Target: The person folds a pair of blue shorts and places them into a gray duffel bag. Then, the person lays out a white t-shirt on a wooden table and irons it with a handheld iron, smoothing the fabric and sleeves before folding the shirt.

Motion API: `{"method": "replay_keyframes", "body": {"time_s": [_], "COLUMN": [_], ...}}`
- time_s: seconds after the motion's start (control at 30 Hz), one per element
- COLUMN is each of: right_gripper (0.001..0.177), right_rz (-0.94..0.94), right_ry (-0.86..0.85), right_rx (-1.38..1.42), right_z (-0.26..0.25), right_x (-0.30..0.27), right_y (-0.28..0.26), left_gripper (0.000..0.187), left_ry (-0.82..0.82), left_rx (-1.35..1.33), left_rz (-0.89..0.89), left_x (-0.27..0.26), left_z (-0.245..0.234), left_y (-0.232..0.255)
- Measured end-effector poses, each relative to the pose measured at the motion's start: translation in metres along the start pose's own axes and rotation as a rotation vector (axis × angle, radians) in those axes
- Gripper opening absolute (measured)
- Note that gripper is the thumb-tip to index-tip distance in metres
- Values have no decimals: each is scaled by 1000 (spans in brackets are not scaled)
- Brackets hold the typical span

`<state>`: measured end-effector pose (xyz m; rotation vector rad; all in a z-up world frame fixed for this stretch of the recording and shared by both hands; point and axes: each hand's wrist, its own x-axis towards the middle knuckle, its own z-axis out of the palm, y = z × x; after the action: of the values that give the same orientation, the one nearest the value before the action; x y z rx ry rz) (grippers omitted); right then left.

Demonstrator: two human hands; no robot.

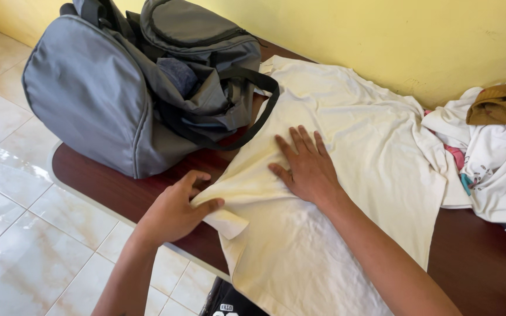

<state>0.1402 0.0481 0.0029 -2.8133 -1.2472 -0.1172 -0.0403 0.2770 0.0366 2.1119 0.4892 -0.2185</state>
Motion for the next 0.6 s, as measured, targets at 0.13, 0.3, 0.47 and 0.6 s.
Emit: {"method": "replay_keyframes", "body": {"time_s": [0.13,0.3,0.47,0.6], "right_gripper": [62,69,76,80], "right_rz": [-25,-137,-180,-278], "right_ry": [120,-28,-60,-64], "right_rx": [19,199,161,125], "right_z": [-7,-12,-9,-6], "right_x": [-39,-103,-123,-136], "right_y": [-36,-87,-94,-92], "left_gripper": [63,59,59,54], "left_ry": [-31,-64,0,148], "left_rx": [16,-500,-477,-167], "left_rz": [3,123,-66,76], "left_x": [-16,-23,-33,-44], "left_z": [-8,-15,-22,-26], "left_y": [-6,-18,-32,-42]}}
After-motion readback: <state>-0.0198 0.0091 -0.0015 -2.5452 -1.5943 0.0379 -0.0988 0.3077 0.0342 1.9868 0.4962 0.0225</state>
